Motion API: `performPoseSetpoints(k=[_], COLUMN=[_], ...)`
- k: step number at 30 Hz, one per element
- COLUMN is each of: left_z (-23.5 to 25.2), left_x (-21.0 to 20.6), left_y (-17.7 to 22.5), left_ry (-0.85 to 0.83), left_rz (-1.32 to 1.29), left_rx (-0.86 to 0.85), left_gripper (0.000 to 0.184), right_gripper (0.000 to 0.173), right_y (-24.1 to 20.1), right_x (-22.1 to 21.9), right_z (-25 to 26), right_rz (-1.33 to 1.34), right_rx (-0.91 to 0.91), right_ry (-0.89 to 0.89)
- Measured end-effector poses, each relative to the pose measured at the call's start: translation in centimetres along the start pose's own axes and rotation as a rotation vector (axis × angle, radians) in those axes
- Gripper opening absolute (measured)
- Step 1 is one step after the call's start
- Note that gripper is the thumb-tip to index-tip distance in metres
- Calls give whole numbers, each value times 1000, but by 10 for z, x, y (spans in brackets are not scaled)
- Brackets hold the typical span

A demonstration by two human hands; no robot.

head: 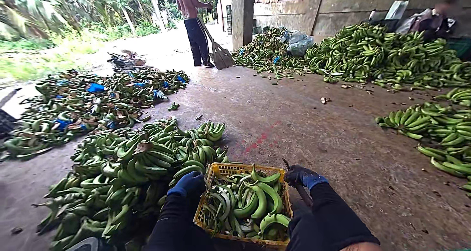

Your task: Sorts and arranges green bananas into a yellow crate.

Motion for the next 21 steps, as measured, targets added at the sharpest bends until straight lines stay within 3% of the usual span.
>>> performPoseSetpoints(k=[12, 21], left_z=[-30, -30], left_x=[36, 28], left_y=[-39, -37], left_ry=[197, 143], left_rz=[-293, -220], left_rx=[121, 136], left_gripper=[44, 41], right_gripper=[35, 36], right_y=[-23, -20], right_x=[-8, -8], right_z=[-2, -3], right_rz=[-142, -155], right_rx=[24, 16], right_ry=[9, 11])
Point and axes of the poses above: each hand's wrist, its own z-axis towards the middle knuckle, its own x-axis out of the back of the hand, y = z × x, the point moved 9 cm from there along z, towards the middle knuckle, and after that the axes turned 13 degrees about -x, right-handed, at the moved point
